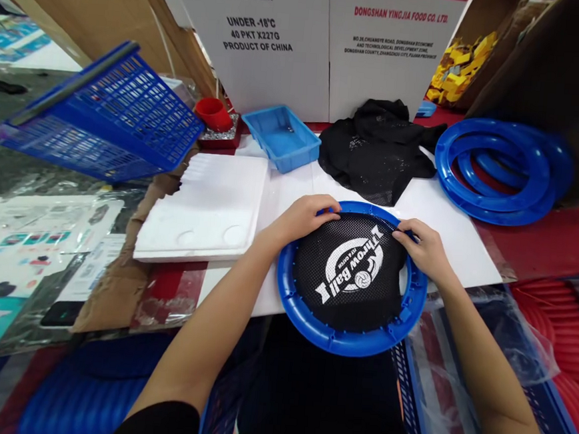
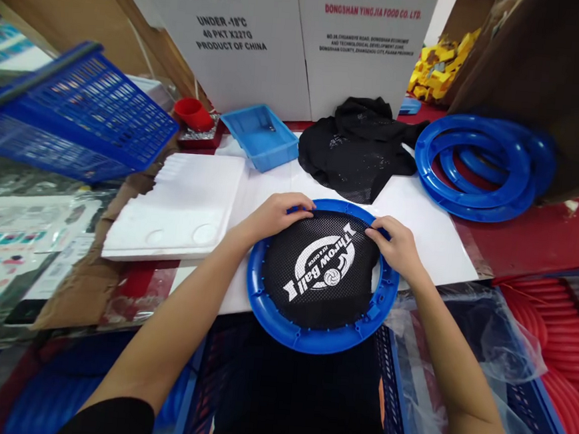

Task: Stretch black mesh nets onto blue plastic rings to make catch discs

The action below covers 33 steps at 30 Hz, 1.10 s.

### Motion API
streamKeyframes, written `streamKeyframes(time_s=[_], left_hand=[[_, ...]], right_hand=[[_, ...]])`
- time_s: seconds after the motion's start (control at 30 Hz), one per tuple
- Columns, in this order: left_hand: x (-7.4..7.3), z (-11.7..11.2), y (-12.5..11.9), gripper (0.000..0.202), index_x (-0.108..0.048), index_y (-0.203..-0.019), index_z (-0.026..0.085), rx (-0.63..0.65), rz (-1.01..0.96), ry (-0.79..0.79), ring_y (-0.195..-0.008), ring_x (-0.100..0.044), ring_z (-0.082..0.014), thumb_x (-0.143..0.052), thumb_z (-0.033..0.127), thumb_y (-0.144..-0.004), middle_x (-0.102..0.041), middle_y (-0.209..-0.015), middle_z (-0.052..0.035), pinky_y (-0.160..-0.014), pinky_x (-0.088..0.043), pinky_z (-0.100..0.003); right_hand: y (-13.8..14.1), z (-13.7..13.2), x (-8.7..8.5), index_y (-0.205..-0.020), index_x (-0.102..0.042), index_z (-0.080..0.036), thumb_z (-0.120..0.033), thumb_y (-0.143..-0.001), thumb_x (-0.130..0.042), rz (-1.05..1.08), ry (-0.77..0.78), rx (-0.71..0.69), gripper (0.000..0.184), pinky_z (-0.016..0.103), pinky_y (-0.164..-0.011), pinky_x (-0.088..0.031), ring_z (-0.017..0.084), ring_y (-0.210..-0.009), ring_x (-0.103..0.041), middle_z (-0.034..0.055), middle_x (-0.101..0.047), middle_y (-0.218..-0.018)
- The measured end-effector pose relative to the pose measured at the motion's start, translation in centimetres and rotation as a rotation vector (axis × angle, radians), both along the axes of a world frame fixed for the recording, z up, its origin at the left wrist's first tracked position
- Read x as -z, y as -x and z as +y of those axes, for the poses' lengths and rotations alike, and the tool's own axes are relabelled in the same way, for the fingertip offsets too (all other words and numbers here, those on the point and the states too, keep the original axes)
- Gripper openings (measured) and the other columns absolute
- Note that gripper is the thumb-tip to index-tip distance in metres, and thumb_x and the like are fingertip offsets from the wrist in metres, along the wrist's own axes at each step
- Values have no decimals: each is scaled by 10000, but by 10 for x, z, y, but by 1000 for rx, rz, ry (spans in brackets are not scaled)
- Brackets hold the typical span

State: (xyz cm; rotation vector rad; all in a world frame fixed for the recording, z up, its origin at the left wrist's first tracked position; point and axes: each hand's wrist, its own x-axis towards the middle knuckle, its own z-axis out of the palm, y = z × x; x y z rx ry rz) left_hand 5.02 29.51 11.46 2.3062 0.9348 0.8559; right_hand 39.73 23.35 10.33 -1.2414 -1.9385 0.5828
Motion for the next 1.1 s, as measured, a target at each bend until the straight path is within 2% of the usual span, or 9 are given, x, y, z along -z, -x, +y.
streamKeyframes(time_s=[0.17,0.3,0.5,0.57,0.67,0.73,0.9,1.0,1.1], left_hand=[[-5,7,-2,161,-783,-993,228,-49,-6,121,-948,-716,-206,-675,347,-1003,-808,-1025,-42,-909,-543,-362],[-5,12,-3,180,-811,-970,219,-77,-38,216,-938,-725,-210,-690,351,-969,-825,-1015,-48,-903,-548,-360],[-2,14,-4,222,-845,-972,214,-109,-56,313,-984,-751,-248,-711,385,-930,-845,-1041,-63,-927,-554,-390],[-2,13,-5,226,-851,-970,213,-122,-69,317,-1004,-756,-258,-715,388,-924,-848,-1047,-67,-938,-552,-399],[-1,12,-6,222,-855,-965,207,-140,-92,328,-1013,-759,-263,-727,380,-912,-849,-1048,-74,-942,-550,-404],[-1,12,-7,222,-856,-957,203,-141,-105,342,-1017,-758,-264,-734,380,-905,-849,-1041,-78,-949,-550,-408],[1,13,-6,260,-854,-1018,185,-156,-126,364,-979,-745,-251,-759,384,-881,-838,-1023,-91,-951,-547,-409],[3,13,-6,345,-835,-1135,178,-192,-128,345,-877,-714,-221,-772,387,-868,-813,-943,-76,-909,-548,-397],[4,12,-5,326,-833,-1120,188,-197,-95,316,-826,-684,-205,-757,392,-877,-788,-882,-54,-872,-542,-382]], right_hand=[[2,-3,-1,-974,-711,-268,-477,-1006,-692,38,77,50,212,446,-939,-546,276,-1004,-703,46,-758,-1039],[0,-1,4,-937,-732,-260,-518,-957,-736,109,152,105,258,438,-899,-554,266,-933,-700,32,-773,-1006],[-3,6,5,-930,-742,-247,-507,-968,-718,116,228,69,264,413,-842,-520,235,-832,-644,10,-717,-866],[-2,7,4,-940,-739,-246,-482,-987,-691,107,199,61,245,420,-858,-522,243,-876,-649,26,-707,-910],[0,6,2,-964,-753,-237,-453,-998,-666,85,88,72,235,439,-890,-539,266,-1027,-647,93,-661,-1188],[1,5,0,-964,-754,-233,-457,-1001,-654,70,77,76,248,454,-895,-550,263,-1037,-640,114,-600,-1317],[0,12,-4,-898,-724,-240,-460,-995,-643,104,174,15,253,481,-967,-528,275,-1060,-638,87,-655,-1188],[-3,20,-6,-869,-729,-238,-453,-957,-675,114,238,-18,238,486,-1005,-519,278,-1084,-642,79,-654,-1183],[-6,27,-9,-840,-735,-234,-478,-919,-698,76,305,-48,260,506,-1028,-524,288,-1087,-643,83,-658,-1190]])
